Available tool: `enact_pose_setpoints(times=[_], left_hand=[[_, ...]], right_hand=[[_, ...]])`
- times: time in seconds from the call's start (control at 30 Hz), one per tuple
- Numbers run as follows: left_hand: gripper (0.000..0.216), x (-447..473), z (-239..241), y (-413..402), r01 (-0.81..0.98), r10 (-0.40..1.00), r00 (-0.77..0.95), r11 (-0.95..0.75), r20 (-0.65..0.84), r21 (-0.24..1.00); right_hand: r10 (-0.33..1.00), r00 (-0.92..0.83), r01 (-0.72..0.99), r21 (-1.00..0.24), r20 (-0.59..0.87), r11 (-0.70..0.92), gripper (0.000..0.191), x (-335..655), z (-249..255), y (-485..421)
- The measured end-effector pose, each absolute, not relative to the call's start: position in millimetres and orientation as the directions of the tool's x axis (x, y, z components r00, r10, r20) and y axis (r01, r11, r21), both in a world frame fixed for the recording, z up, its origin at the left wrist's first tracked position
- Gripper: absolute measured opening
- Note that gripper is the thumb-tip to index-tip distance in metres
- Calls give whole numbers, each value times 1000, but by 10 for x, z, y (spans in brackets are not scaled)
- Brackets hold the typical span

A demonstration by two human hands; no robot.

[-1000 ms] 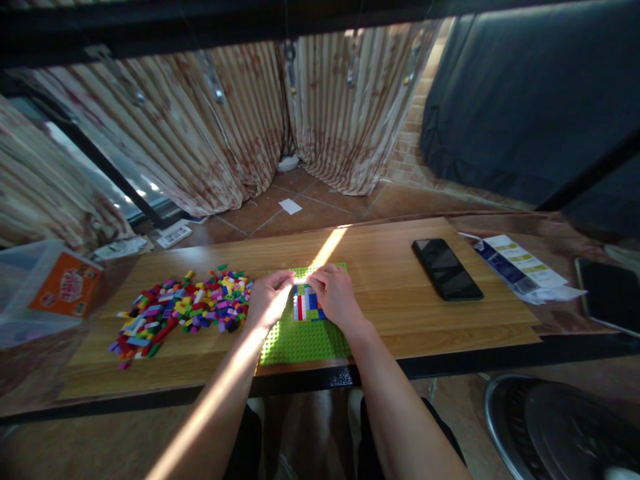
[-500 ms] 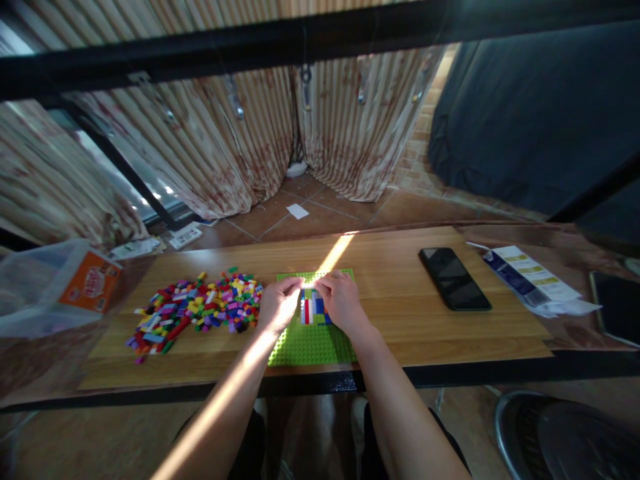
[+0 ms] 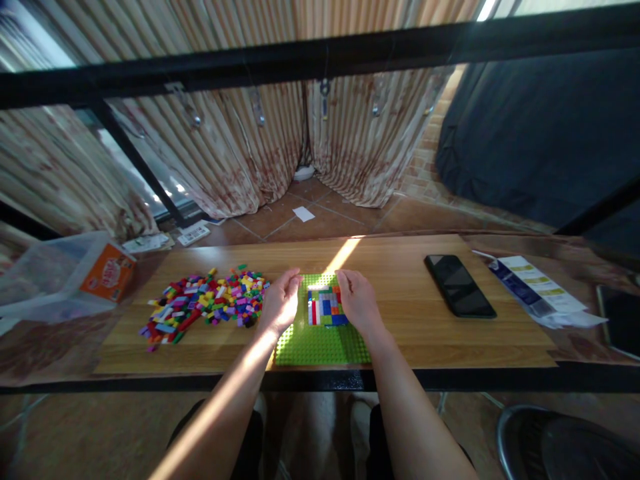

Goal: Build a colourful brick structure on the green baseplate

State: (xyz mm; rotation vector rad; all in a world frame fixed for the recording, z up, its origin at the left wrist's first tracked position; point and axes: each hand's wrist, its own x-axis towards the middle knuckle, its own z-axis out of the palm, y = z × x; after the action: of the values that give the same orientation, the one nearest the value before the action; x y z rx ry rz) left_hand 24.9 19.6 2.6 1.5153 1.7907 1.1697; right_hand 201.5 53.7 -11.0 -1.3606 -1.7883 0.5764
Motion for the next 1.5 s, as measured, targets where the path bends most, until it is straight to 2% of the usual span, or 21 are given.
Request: enact_pose_setpoints(times=[0.17,0.33,0.47,0.6,0.73,0.87,0.97,1.03,1.3,1.4,1.5], left_hand=[[30,102,113,139,519,931,-289,-43,222,854],[29,-91,132,68,547,911,-327,-34,251,836],[30,-258,167,0,609,896,-382,59,227,791],[30,-518,256,-104,691,869,-442,170,224,703],[30,-923,338,-298,738,824,-521,304,223,603],[23,-1334,357,-554,728,782,-614,511,105,457],[17,-1503,324,-684,750,777,-627,580,60,317],[15,-1540,292,-716,760,781,-623,591,44,271],[16,-1531,279,-676,804,808,-587,574,54,157],[14,-1473,355,-672,814,817,-572,552,79,183],[13,-1280,414,-648,807,818,-568,530,94,261]], right_hand=[[906,-116,604,-696,406,390,35,1988,-61,483],[840,-286,607,-592,461,531,27,1875,-18,363],[792,-429,628,-487,435,607,31,1808,-77,287],[804,-451,689,-422,388,590,41,1818,-176,285],[817,-453,690,-441,357,575,41,1837,-221,319],[819,-445,695,-438,361,571,39,1833,-212,322],[825,-450,709,-425,343,563,37,1835,-196,313],[829,-457,715,-422,321,557,37,1841,-188,313],[821,-435,697,-439,369,567,35,1832,-140,308],[814,-372,682,-464,446,565,30,1825,-54,304],[825,-216,675,-531,522,513,26,1825,44,298]])
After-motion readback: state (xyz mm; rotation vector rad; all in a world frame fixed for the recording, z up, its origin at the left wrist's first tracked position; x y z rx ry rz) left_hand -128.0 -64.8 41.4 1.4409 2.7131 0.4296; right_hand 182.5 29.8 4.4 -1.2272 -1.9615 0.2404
